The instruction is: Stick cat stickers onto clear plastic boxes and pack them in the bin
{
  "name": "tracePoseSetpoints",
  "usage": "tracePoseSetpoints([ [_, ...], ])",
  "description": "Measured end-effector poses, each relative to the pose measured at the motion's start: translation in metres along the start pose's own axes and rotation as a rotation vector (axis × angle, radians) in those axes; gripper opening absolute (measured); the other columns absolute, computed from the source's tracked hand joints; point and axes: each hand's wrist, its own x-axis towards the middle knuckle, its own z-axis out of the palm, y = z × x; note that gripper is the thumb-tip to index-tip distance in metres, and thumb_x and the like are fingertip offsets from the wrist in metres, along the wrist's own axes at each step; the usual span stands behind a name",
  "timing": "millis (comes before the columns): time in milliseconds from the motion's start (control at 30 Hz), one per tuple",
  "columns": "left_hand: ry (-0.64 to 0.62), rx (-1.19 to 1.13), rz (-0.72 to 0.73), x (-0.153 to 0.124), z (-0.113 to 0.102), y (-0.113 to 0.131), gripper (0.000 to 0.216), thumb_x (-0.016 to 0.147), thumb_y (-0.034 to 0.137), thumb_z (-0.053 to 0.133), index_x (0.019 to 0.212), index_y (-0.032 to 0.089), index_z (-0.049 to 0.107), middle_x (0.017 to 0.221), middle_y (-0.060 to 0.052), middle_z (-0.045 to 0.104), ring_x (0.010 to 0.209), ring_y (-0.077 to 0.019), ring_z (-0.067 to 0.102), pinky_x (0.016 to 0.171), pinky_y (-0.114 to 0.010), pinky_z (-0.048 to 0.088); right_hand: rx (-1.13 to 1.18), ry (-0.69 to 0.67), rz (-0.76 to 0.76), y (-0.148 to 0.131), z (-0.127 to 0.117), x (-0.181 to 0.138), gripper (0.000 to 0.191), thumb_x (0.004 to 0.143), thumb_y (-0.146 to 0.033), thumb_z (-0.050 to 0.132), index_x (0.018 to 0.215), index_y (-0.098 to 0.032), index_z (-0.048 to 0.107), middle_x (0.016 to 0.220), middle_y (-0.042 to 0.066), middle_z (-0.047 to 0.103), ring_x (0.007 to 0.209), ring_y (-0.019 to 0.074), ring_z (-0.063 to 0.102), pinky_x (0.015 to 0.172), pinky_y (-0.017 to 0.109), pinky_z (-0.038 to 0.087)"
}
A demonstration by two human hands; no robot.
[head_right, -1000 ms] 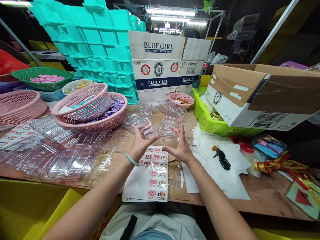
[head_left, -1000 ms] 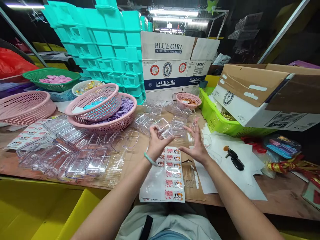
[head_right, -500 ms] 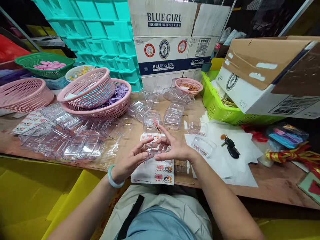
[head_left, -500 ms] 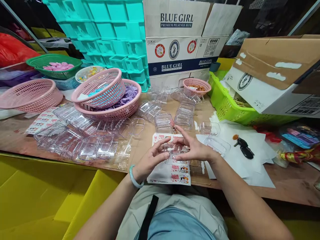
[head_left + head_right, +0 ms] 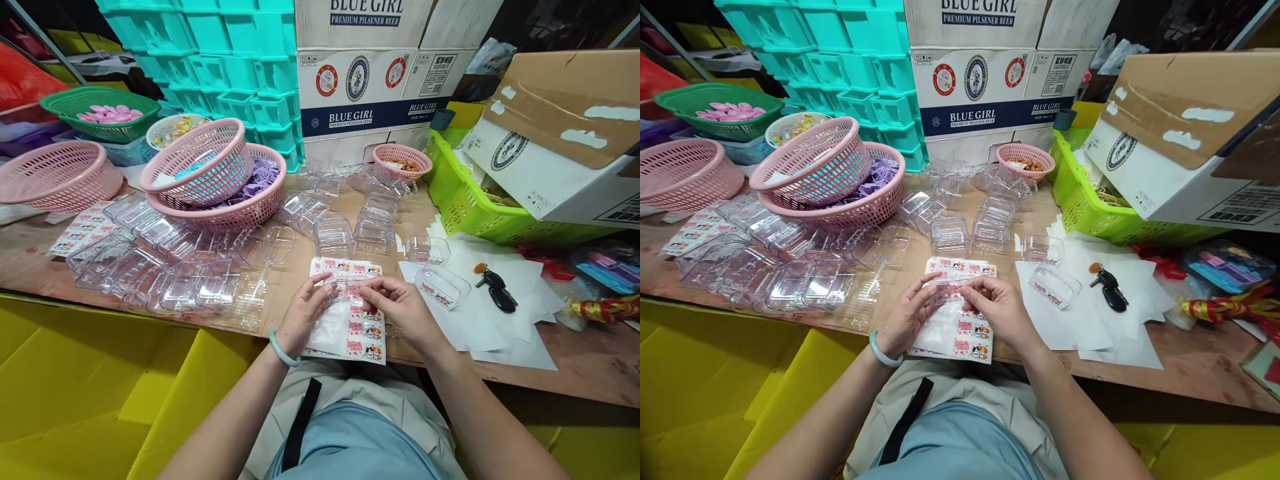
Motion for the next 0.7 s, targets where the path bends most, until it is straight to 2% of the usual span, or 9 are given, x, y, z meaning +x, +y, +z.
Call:
tracePoseSetpoints([
  [200, -0.048, -0.039, -0.022, 0.0020, -0.0042, -0.0010, 0.050, 0.076, 0.034, 0.074, 0.122, 0.020, 0.062, 0.108, -0.009, 0.068, 0.102, -0.0210, 0.063, 0.100, -0.039, 0.041, -0.188, -0.091, -0.008, -0.0065, -0.0045, 0.0072, 0.036, 0.079, -0.051, 0.065, 0.070, -0.016, 0.064, 0.057, -0.001, 0.059, 0.052, 0.0092, 0.046, 0.049, 0.022, 0.035],
  [700, -0.042, -0.064, 0.008, 0.0021, -0.0055, -0.0044, 0.048, 0.074, 0.034, 0.076, 0.119, 0.021, 0.065, 0.102, -0.006, 0.068, 0.097, -0.0175, 0.062, 0.093, -0.032, 0.043, -0.325, -0.085, 0.019, -0.0081, 0.0031, 0.0101, 0.037, 0.079, -0.053, 0.063, 0.065, -0.018, 0.061, 0.057, 0.000, 0.059, 0.052, 0.0113, 0.046, 0.051, 0.024, 0.034],
])
